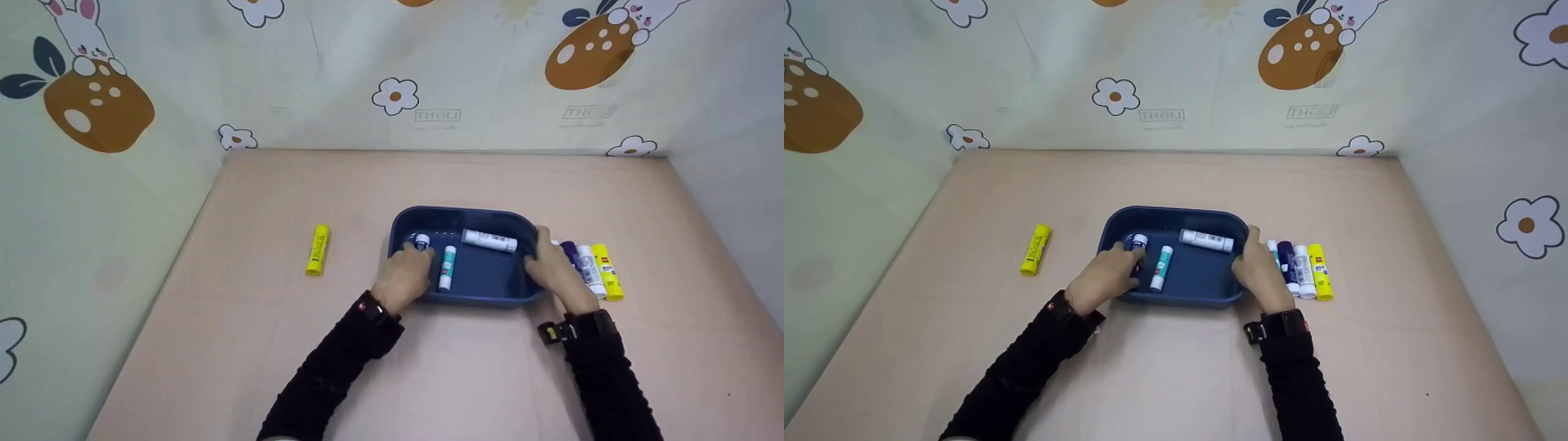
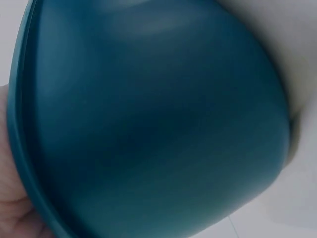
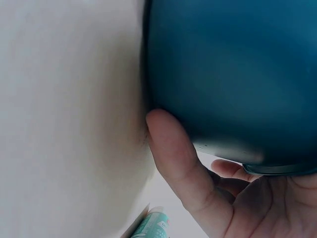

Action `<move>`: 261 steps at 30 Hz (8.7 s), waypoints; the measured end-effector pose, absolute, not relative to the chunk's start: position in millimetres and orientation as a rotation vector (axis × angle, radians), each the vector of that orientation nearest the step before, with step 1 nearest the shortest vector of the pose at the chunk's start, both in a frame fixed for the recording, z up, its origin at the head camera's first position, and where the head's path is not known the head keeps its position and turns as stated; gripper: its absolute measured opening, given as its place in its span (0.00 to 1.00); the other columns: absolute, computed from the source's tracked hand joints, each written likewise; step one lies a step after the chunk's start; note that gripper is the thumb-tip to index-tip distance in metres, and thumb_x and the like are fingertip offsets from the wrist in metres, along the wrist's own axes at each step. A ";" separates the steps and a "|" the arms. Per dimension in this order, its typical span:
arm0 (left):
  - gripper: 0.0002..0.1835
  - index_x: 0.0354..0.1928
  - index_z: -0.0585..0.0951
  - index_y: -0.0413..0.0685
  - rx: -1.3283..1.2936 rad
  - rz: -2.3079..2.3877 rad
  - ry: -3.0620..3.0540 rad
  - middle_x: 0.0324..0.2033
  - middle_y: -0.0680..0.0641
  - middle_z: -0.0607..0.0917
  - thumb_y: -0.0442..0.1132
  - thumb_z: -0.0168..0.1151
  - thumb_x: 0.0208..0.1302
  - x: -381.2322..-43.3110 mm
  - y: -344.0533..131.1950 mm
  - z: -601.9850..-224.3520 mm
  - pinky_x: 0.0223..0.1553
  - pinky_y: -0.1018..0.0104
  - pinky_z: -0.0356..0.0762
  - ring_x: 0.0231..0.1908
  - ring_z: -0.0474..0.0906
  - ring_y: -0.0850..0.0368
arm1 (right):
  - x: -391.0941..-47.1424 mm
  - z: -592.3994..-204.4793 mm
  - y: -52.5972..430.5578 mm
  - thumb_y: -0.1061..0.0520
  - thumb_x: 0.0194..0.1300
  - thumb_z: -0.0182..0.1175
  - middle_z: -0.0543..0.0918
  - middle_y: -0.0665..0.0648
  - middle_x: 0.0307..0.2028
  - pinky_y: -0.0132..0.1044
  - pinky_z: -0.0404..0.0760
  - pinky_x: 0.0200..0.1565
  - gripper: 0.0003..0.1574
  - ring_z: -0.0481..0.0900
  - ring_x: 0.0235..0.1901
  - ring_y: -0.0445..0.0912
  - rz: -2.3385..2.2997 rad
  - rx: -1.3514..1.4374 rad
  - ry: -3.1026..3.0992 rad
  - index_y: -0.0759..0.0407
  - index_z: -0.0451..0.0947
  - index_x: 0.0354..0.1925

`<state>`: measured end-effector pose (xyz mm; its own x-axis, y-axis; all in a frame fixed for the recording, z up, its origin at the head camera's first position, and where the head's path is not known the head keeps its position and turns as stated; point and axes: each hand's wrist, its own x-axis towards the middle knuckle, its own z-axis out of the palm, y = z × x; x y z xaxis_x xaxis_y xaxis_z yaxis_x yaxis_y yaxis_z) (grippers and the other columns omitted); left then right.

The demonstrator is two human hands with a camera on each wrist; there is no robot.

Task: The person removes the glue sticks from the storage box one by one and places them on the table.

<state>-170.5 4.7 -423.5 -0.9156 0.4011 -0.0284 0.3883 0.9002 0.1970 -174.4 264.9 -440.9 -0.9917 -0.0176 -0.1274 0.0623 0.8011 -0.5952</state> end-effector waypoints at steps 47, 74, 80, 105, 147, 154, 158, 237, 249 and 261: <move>0.17 0.49 0.69 0.45 0.189 1.074 2.947 0.37 0.41 0.82 0.41 0.58 0.60 -209.7 -107.7 -370.2 0.31 0.64 0.71 0.32 0.76 0.51 | -173.9 -439.9 264.7 0.64 0.62 0.44 0.69 0.85 0.49 0.60 0.70 0.47 0.35 0.72 0.46 0.67 -0.958 0.020 2.860 0.71 0.46 0.64; 0.21 0.54 0.72 0.38 0.009 0.789 2.864 0.49 0.34 0.77 0.41 0.58 0.61 -229.4 -109.4 -411.0 0.49 0.51 0.75 0.48 0.76 0.41 | -174.3 -441.0 265.2 0.63 0.62 0.43 0.68 0.84 0.51 0.59 0.70 0.49 0.35 0.72 0.47 0.67 -0.945 0.034 2.836 0.71 0.45 0.64; 0.19 0.50 0.72 0.34 0.057 0.723 2.993 0.45 0.33 0.76 0.37 0.59 0.59 -229.7 -99.8 -422.3 0.47 0.51 0.75 0.46 0.76 0.39 | -174.0 -440.1 264.8 0.63 0.62 0.43 0.68 0.84 0.52 0.60 0.69 0.50 0.35 0.71 0.48 0.68 -0.946 0.037 2.841 0.70 0.45 0.64; 0.17 0.41 0.73 0.34 -0.097 0.638 2.999 0.41 0.33 0.82 0.37 0.65 0.53 -226.7 -98.4 -427.1 0.42 0.47 0.77 0.42 0.80 0.38 | -174.8 -440.2 265.3 0.63 0.62 0.44 0.67 0.85 0.52 0.61 0.69 0.50 0.35 0.71 0.48 0.68 -0.954 0.033 2.843 0.70 0.45 0.64; 0.13 0.45 0.83 0.59 1.009 0.556 2.725 0.39 0.54 0.84 0.49 0.51 0.67 -186.0 3.4 -438.8 0.40 0.63 0.76 0.38 0.78 0.61 | -176.1 -441.4 264.6 0.63 0.62 0.43 0.68 0.85 0.52 0.60 0.69 0.50 0.36 0.72 0.48 0.67 -0.936 0.032 2.849 0.71 0.43 0.65; 0.27 0.29 0.84 0.53 0.967 0.545 2.576 0.24 0.56 0.75 0.60 0.41 0.68 -188.4 1.1 -437.0 0.32 0.66 0.71 0.26 0.70 0.62 | -176.2 -441.3 264.6 0.64 0.62 0.44 0.68 0.85 0.51 0.60 0.70 0.49 0.36 0.72 0.47 0.67 -0.940 0.033 2.850 0.71 0.44 0.65; 0.26 0.32 0.84 0.52 0.963 0.530 2.582 0.23 0.57 0.74 0.59 0.42 0.69 -188.3 1.6 -437.3 0.32 0.67 0.70 0.26 0.69 0.63 | -176.3 -442.0 265.3 0.63 0.62 0.44 0.68 0.85 0.50 0.60 0.70 0.48 0.35 0.72 0.46 0.67 -0.930 0.040 2.857 0.71 0.45 0.65; 0.25 0.53 0.69 0.43 0.117 0.630 2.892 0.40 0.37 0.83 0.40 0.64 0.53 -232.8 -109.6 -434.2 0.38 0.52 0.77 0.37 0.80 0.43 | -173.8 -443.7 265.4 0.63 0.61 0.44 0.69 0.85 0.50 0.61 0.70 0.47 0.34 0.72 0.46 0.69 -0.934 0.012 2.897 0.70 0.46 0.64; 0.27 0.56 0.66 0.42 0.001 0.631 2.938 0.41 0.35 0.82 0.40 0.61 0.54 -234.2 -108.2 -438.4 0.38 0.51 0.77 0.38 0.80 0.41 | -174.7 -444.1 266.0 0.63 0.62 0.44 0.69 0.85 0.49 0.61 0.70 0.47 0.34 0.73 0.46 0.70 -0.934 0.015 2.890 0.71 0.47 0.63; 0.33 0.65 0.58 0.40 0.063 0.607 2.929 0.40 0.36 0.82 0.41 0.58 0.61 -229.6 -98.9 -423.5 0.35 0.54 0.77 0.32 0.79 0.46 | -172.9 -443.3 264.7 0.64 0.61 0.44 0.69 0.85 0.49 0.61 0.69 0.49 0.34 0.72 0.47 0.70 -0.941 0.023 2.901 0.71 0.47 0.64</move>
<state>-229.6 -98.9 -423.5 -0.9880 0.0714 -0.1372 0.0110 0.9173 0.3980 -172.9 264.7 -443.3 -0.9957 -0.0139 -0.0919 0.0427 0.8100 -0.5848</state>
